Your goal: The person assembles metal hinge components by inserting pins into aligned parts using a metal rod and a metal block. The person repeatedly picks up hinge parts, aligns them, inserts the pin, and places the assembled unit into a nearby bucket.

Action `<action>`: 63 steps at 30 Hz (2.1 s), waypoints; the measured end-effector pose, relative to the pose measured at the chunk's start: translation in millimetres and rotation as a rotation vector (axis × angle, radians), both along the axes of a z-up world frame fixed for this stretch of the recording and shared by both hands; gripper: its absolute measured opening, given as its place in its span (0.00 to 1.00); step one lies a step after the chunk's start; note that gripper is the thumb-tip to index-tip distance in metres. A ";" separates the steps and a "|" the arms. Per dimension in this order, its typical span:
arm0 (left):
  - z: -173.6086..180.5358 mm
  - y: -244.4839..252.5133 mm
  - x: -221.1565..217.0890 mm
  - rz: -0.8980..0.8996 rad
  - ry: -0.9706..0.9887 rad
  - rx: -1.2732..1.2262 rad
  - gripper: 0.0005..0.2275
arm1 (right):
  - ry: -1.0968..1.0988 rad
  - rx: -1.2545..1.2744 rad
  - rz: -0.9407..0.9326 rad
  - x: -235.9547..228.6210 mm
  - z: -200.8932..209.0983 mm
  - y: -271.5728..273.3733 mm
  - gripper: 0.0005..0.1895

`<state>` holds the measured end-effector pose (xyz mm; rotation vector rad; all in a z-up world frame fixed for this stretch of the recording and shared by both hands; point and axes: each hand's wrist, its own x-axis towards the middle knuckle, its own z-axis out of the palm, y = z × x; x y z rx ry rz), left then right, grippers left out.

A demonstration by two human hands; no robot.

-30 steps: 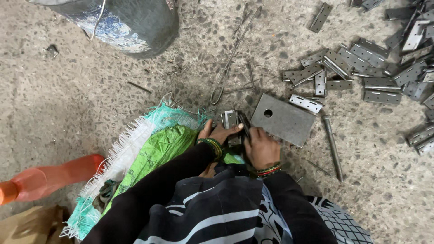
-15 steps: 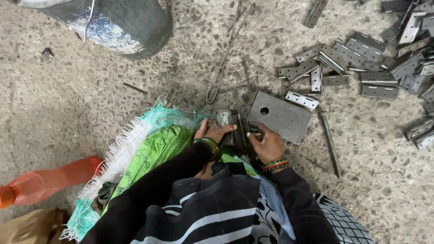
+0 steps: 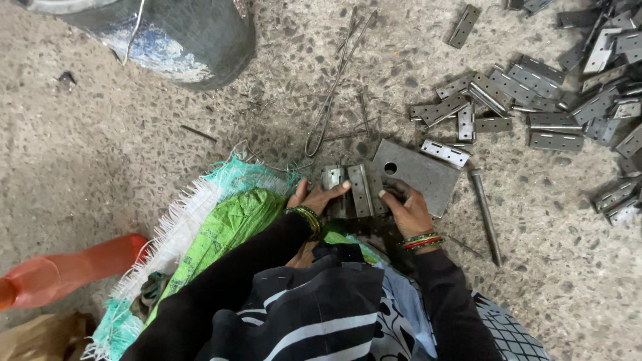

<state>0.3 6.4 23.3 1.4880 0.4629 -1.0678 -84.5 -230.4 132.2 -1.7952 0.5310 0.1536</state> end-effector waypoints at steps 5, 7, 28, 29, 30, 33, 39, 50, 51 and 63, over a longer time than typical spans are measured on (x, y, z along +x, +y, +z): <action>-14.0 9.0 -8.5 0.279 0.194 -0.362 0.46 | -0.089 -0.497 0.302 -5.4 37.2 52.9 0.29; -3.9 6.3 -8.7 0.262 0.187 -0.306 0.44 | -0.305 -0.686 0.433 -8.7 38.9 66.5 0.32; 55.9 1.3 0.3 0.109 0.078 -0.449 0.49 | -0.041 -0.985 0.064 43.3 -74.2 -141.4 0.16; 53.3 3.7 -3.4 0.170 0.070 -0.352 0.51 | -0.123 -0.900 -0.021 39.5 -71.2 -142.7 0.13; 49.4 6.1 -7.6 0.230 0.060 -0.255 0.53 | -0.204 -0.813 -0.105 35.0 -65.1 -144.4 0.10; 26.4 6.6 -10.8 0.299 0.089 -0.189 0.56 | -0.147 -0.088 -0.427 20.9 -32.6 -141.1 0.13; -22.4 18.0 -20.2 0.459 0.042 -0.658 0.55 | -0.579 0.146 -0.476 -22.6 31.9 -87.8 0.19; -27.8 10.2 -17.4 0.205 0.203 -0.259 0.50 | -0.400 -0.576 -0.442 -54.1 -74.8 -78.7 0.37; -30.0 13.0 -14.7 0.339 0.205 -0.423 0.50 | -0.362 -0.465 -0.436 -47.1 -75.6 -77.4 0.37; -43.7 8.2 -7.1 0.329 0.195 -0.454 0.38 | -0.499 -0.543 -0.397 -32.0 -28.6 -74.6 0.33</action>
